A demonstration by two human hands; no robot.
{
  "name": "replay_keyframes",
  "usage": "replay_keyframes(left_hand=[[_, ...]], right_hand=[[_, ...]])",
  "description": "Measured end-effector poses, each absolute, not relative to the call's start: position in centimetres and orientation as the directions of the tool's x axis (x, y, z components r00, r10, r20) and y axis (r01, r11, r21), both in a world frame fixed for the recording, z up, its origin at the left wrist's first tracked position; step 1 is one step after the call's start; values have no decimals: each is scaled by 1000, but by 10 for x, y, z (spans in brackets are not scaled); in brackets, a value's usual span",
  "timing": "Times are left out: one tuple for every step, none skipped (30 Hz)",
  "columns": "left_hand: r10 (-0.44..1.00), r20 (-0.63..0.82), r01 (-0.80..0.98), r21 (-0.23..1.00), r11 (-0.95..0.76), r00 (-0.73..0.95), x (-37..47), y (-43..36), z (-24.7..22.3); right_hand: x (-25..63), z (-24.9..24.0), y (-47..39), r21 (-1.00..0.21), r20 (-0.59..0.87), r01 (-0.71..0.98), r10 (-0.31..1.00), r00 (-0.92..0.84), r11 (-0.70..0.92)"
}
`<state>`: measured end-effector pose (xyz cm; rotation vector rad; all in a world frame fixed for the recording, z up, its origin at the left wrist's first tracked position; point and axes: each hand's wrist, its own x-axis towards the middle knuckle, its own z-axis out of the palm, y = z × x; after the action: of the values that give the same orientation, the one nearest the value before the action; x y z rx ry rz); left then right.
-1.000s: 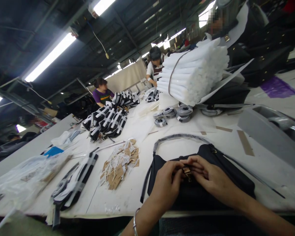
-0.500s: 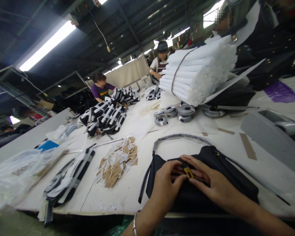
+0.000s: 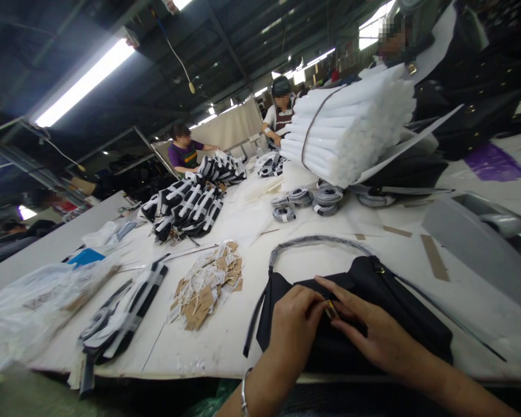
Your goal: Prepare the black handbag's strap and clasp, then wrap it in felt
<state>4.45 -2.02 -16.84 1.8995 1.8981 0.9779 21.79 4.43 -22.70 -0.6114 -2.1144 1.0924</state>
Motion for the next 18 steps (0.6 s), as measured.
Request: replay_keyframes(left_hand=[[969,223,757,650,-65,-108,43,-19,-167],[975,193,750,660,-46,-110,42,-18,-165],[979,175,751,659,-39,-102,41,-16,-164],[983,164,760,648,-44,-82,41,-15,-165],[985,161,776,628,-58,-57,40,-15,-166],[986,164,800,596,-75,-30,41,-14,-167],[985,170,827,555,-89,-9,41,-14,-169],[984,179,854,511,-97,5,42,-15,-172],[982,189,877,470,-101,12,43,-15,-174],[980,201,893,438,-103,15,44,-16,-176],[978,209,901,422,-105,16,44,-17,-177],[977,211,901,421,-108,18,45,-17,-178],[978,208,895,431,-112,22,45,-18,-178],[979,204,887,446,-117,27,45,-19,-178],[979,199,877,465,-122,30,45,-20,-177],[980,196,864,487,-125,32,45,-21,-177],[980,196,846,517,-127,28,44,-21,-176],[980,199,821,557,-126,15,44,-22,-176]], right_hand=[[218,-227,44,-829,355,97,653,-670,550],[218,-227,44,-825,360,93,644,-675,558],[218,-228,44,-822,362,89,637,-681,563],[218,-228,44,-821,364,85,632,-684,565],[218,-229,44,-821,365,82,630,-685,565],[218,-229,44,-823,364,80,630,-686,562],[218,-229,44,-825,362,78,630,-687,559],[218,-229,44,-827,359,78,631,-688,557],[218,-230,44,-828,356,81,631,-689,555],[218,-230,44,-828,353,84,632,-690,555],[218,-230,44,-828,349,88,633,-691,553],[218,-230,44,-830,346,92,636,-690,550],[219,-230,44,-833,341,95,641,-688,544],[219,-230,45,-838,336,96,647,-684,536],[219,-230,45,-845,328,96,653,-682,525],[218,-229,45,-854,320,96,661,-679,511],[218,-228,46,-866,306,94,669,-678,491],[218,-227,46,-883,287,86,675,-679,462]])
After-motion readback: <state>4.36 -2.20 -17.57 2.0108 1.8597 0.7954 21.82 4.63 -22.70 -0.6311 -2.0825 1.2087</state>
